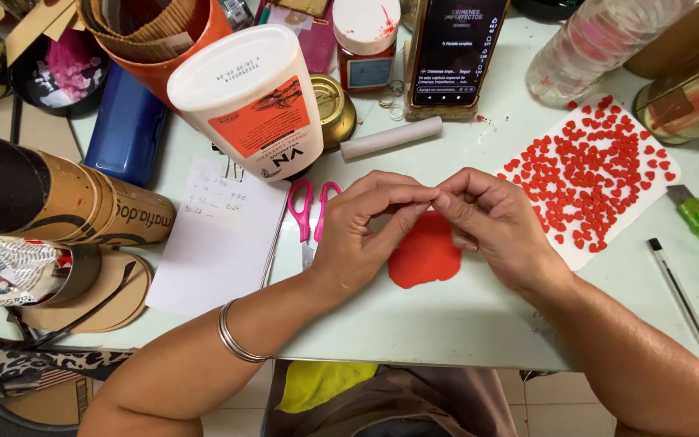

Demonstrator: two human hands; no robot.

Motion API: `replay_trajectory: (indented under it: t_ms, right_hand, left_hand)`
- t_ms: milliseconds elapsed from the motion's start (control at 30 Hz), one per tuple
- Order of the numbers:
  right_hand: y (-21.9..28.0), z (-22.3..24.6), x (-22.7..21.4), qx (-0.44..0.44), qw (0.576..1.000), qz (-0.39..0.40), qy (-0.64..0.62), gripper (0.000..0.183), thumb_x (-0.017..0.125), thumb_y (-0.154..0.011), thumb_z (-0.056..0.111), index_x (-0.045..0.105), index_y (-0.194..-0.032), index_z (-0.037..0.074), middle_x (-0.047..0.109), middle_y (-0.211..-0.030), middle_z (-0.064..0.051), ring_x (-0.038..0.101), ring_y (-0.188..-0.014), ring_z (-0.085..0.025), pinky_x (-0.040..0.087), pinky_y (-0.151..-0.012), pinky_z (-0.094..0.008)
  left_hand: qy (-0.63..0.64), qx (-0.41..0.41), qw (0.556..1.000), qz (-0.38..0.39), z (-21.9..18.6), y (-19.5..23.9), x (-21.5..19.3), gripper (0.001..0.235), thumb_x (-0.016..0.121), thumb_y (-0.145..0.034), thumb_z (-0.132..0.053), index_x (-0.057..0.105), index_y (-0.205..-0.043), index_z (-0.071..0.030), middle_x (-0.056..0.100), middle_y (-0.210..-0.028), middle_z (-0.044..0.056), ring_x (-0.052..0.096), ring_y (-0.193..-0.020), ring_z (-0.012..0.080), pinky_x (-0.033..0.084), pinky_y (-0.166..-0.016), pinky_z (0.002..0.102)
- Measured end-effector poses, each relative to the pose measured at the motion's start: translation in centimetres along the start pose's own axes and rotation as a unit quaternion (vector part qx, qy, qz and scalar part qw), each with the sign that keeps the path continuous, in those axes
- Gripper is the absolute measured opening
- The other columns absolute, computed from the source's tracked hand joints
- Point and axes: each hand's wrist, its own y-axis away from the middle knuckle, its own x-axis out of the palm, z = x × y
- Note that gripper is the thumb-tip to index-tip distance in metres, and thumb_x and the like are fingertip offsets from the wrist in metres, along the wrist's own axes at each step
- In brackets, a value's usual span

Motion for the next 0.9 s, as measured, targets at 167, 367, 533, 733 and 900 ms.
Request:
replay_trajectory:
  t_ms: [167,367,533,733,900]
  right_hand:
    - [0.1,0.4,0.1,-0.031,0.999,-0.007,-0.004,0.017,0.059,-0.086,0.011,0.059,-0.087,-0.006,0.045,-0.060,-0.007,0.042,-0.044,-0.006,0.031,-0.037,-0.014]
    - [0.4,1.0,0.3,-0.036,0.999,-0.005,0.025,0.013,0.062,-0.084,0.008,0.061,-0.084,-0.006,0.047,-0.058,-0.008,0.042,-0.045,-0.006,0.031,-0.038,-0.016]
    - [0.3,1.7,0.1,-0.115,0.977,0.002,0.177,0.012,0.066,-0.082,0.009,0.064,-0.085,-0.002,0.051,-0.058,-0.005,0.046,-0.054,-0.007,0.035,-0.047,-0.018]
    - [0.6,2.9,0.1,-0.115,0.972,0.025,0.203,0.008,0.066,-0.082,0.011,0.065,-0.085,0.003,0.049,-0.058,0.000,0.042,-0.058,-0.006,0.038,-0.054,-0.020]
    - [0.0,3.4,-1.0,-0.085,0.971,0.060,0.213,0.006,0.065,-0.083,0.012,0.065,-0.086,0.006,0.051,-0.059,0.001,0.043,-0.057,-0.005,0.040,-0.053,-0.018]
  left_hand:
    - [-0.040,0.049,0.998,0.002,-0.4,-0.2,0.3,0.016,0.067,-0.082,-0.010,0.068,-0.098,-0.010,0.066,-0.092,0.008,0.065,-0.087,0.0178,0.053,-0.077,0.029]
    - [-0.071,0.045,0.996,0.010,-0.2,-0.1,0.1,0.017,0.069,-0.080,-0.008,0.069,-0.097,-0.011,0.069,-0.087,0.006,0.068,-0.082,0.0168,0.054,-0.073,0.026]
    - [-0.098,0.079,0.992,0.023,0.0,-0.2,0.0,0.013,0.070,-0.079,-0.006,0.070,-0.092,-0.008,0.070,-0.085,0.008,0.069,-0.080,0.0230,0.054,-0.073,0.031]
    - [-0.120,0.108,0.986,0.039,0.7,-0.2,-0.1,0.010,0.069,-0.079,-0.001,0.069,-0.089,-0.003,0.069,-0.084,0.013,0.069,-0.079,0.0265,0.054,-0.071,0.033]
    - [-0.134,0.105,0.984,0.054,0.7,-0.4,0.0,0.014,0.071,-0.078,0.000,0.069,-0.092,-0.002,0.069,-0.083,0.013,0.069,-0.078,0.0270,0.053,-0.068,0.033]
